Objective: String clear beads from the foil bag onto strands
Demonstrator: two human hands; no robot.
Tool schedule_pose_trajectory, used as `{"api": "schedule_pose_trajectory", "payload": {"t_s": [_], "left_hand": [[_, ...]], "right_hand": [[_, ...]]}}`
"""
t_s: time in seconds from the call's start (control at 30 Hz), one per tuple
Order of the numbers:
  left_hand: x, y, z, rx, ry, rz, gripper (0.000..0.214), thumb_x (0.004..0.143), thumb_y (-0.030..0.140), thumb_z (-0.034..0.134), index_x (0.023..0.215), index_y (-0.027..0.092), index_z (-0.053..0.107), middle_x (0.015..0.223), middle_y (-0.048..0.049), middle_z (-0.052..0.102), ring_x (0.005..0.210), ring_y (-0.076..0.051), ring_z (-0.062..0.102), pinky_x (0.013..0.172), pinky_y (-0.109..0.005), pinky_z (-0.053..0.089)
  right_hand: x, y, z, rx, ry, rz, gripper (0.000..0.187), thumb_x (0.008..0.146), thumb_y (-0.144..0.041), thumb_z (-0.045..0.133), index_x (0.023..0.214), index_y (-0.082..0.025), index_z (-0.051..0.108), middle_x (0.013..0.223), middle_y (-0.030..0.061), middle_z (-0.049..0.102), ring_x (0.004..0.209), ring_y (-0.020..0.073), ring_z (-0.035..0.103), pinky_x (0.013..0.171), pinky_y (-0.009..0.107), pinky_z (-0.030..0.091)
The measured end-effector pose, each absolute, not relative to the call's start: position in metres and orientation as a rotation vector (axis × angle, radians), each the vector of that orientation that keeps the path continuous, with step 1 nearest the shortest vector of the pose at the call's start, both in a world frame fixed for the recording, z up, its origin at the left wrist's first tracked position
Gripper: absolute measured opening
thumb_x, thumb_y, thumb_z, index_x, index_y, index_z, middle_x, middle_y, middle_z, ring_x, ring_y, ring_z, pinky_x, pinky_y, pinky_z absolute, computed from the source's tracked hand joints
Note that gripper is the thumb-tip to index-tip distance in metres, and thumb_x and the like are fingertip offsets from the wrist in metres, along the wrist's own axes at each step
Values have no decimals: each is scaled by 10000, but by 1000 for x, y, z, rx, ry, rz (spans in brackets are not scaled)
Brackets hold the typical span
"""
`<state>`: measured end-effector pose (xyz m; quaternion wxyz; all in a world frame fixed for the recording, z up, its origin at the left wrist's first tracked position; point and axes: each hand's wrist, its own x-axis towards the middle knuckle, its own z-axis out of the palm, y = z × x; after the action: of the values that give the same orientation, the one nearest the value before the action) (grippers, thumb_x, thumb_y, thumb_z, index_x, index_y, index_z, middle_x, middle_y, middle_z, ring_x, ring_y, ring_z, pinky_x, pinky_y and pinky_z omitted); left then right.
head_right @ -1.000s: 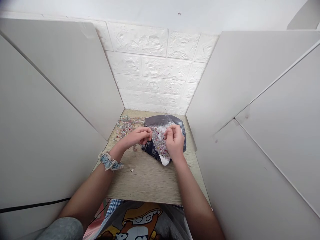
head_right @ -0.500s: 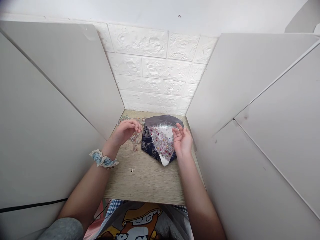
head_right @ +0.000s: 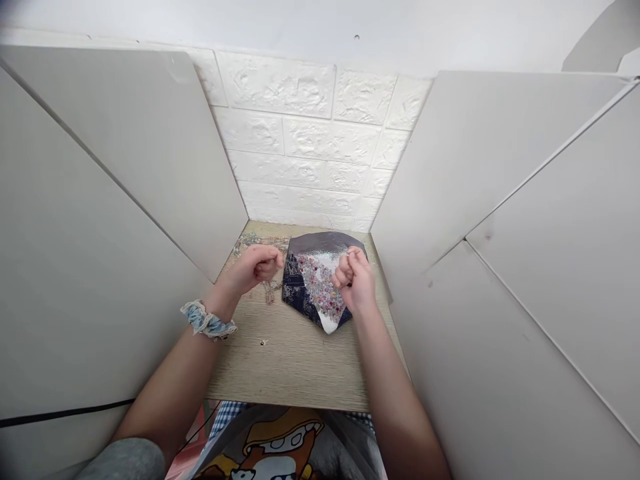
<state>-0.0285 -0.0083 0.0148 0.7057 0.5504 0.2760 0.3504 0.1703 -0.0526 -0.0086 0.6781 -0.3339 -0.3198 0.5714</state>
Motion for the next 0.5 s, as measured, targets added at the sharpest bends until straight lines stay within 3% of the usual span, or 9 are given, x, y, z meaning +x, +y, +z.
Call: {"api": "schedule_pose_trajectory", "payload": {"t_s": [0.07, 0.17, 0.27, 0.33, 0.4, 0.5], "left_hand": [[-27, -8, 14, 1283, 681, 722, 214, 695, 276, 490, 585, 100, 544, 392, 82, 183, 345, -13, 141, 362, -178, 96], [-25, -9, 13, 1318, 707, 677, 229, 687, 307, 521, 568, 110, 526, 372, 83, 201, 341, -13, 146, 362, -183, 89], [-26, -9, 14, 1291, 679, 697, 248, 682, 309, 541, 533, 125, 471, 380, 77, 238, 346, -12, 178, 367, -186, 97], [-26, -9, 14, 1265, 650, 734, 266, 684, 298, 546, 512, 131, 432, 391, 71, 268, 350, -13, 208, 370, -187, 113], [-27, -8, 14, 1250, 624, 767, 280, 689, 293, 545, 502, 134, 412, 397, 66, 286, 353, -15, 230, 373, -188, 132], [-29, -8, 15, 1235, 600, 801, 277, 687, 297, 550, 507, 132, 420, 424, 59, 316, 363, -16, 261, 376, -186, 165]], "right_hand": [[164, -56, -7, -908, -940, 1202, 154, 778, -397, 419, 770, -244, 432, 454, -99, 195, 331, 48, 144, 327, 177, 200], [156, -60, 3, -1198, -1439, 1046, 269, 719, -462, 481, 859, -235, 511, 451, -89, 263, 374, 57, 222, 384, 198, 201], [150, -62, 20, -1377, -1909, 849, 222, 712, -413, 506, 718, -201, 571, 471, -58, 401, 450, 71, 334, 458, 216, 247], [149, -61, 35, -1375, -1974, 734, 285, 764, -395, 435, 612, -180, 544, 514, -38, 447, 502, 76, 374, 495, 219, 272], [150, -58, 53, -1298, -1904, 732, 295, 782, -397, 412, 628, -174, 526, 558, -33, 465, 537, 72, 401, 518, 210, 300], [150, -53, 84, -1110, -1708, 819, 317, 793, -447, 379, 653, -182, 483, 492, -58, 378, 428, 48, 323, 438, 189, 271]]}}
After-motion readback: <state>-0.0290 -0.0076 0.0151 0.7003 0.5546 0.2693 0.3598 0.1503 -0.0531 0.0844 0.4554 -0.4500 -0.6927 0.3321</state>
